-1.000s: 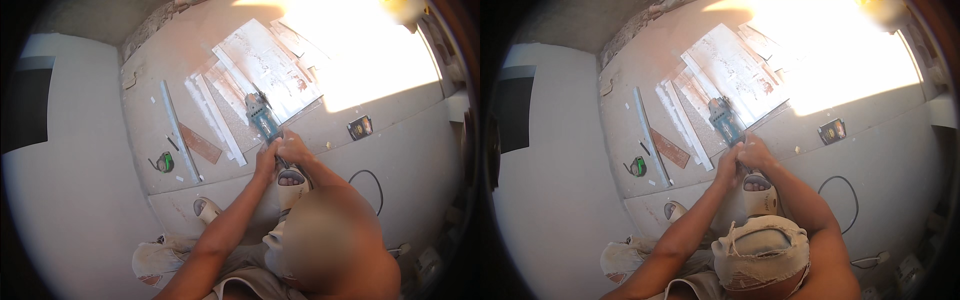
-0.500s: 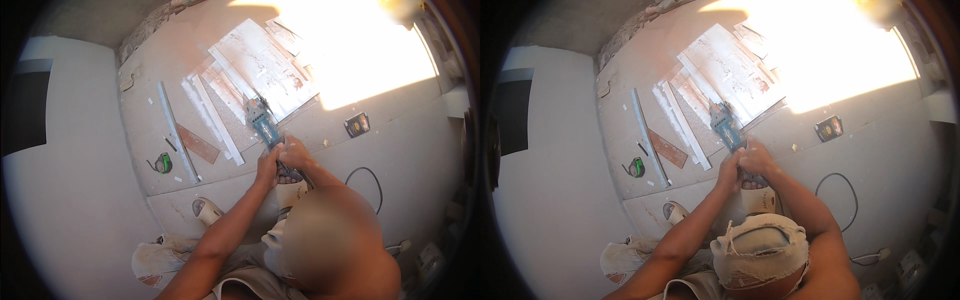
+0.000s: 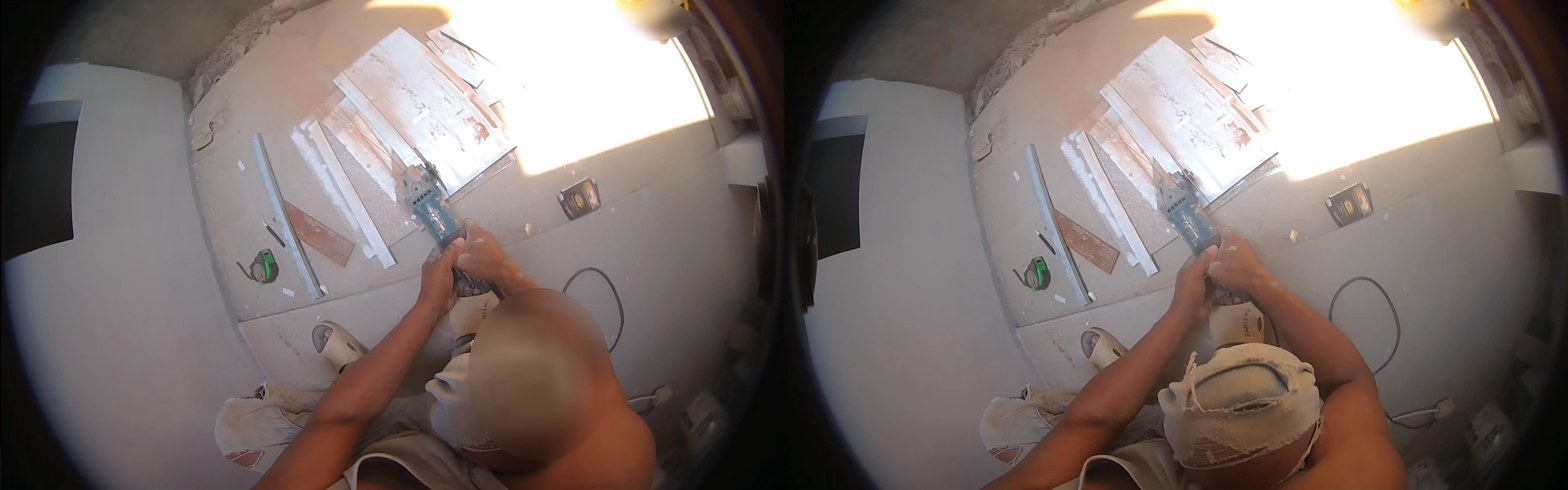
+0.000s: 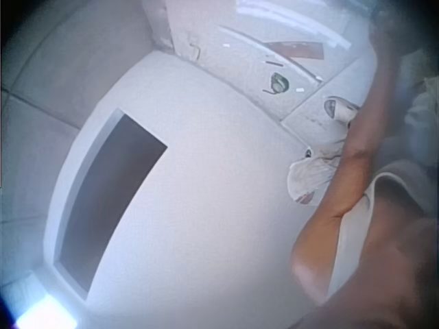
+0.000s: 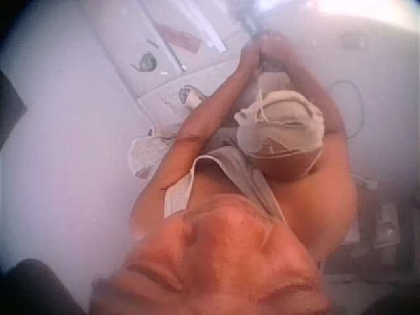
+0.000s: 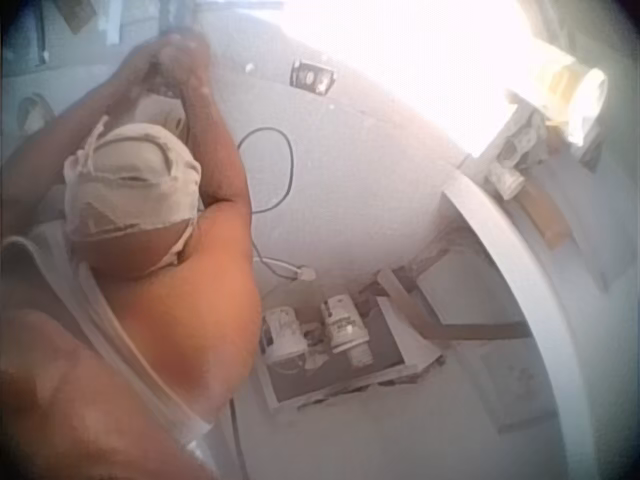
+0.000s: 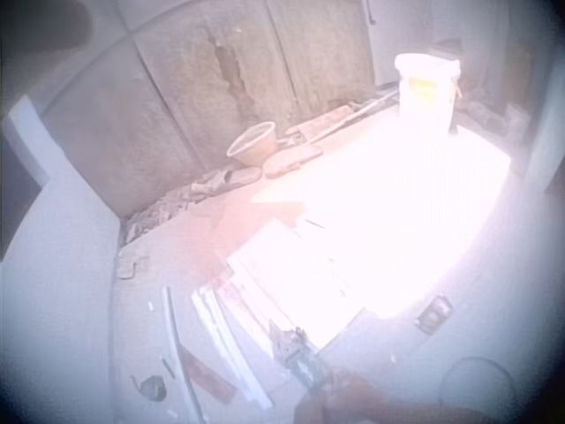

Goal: The person measures and marks a white tile using a tape measure and a straight edge, then uses an angle grinder to cut the tile into strips. The person handles the tile pieces and the grinder throughout the process.

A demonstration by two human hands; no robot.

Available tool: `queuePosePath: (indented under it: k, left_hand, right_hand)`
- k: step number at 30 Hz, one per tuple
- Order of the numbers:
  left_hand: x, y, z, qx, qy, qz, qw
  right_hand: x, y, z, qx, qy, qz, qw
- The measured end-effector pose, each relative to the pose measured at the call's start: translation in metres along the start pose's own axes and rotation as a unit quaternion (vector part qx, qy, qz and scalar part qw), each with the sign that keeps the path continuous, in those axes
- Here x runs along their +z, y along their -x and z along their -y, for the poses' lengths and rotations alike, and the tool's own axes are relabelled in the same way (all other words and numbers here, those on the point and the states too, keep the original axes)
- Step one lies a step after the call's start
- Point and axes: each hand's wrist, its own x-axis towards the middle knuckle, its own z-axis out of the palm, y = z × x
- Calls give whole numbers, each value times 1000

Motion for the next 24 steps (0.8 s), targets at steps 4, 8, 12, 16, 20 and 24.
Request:
queuePosePath:
  k: [4, 8, 12, 16, 20, 24]
  left_hand:
    - [-7, -5, 8, 13, -12, 12, 1000]
    - [-9, -6, 11, 19, -8, 13, 1000]
    - [3, 5, 9, 23, 12, 15, 1000]
    - [2, 5, 14, 32, 30, 17, 999]
    - [5, 11, 13, 20, 28, 9, 999]
    - [12, 15, 13, 19, 38, -8, 999]
  right_hand:
    - [-1, 4, 2, -3, 5, -6, 1000]
    - [-1, 7, 5, 4, 2, -7, 1000]
    - [-2, 11, -1, 5, 10, -6, 1000]
    - [-2, 15, -2, 5, -1, -5, 1000]
    - [-8, 20, 8, 28, -19, 12, 999]
    - [-7, 22, 5, 31, 5, 9, 999]
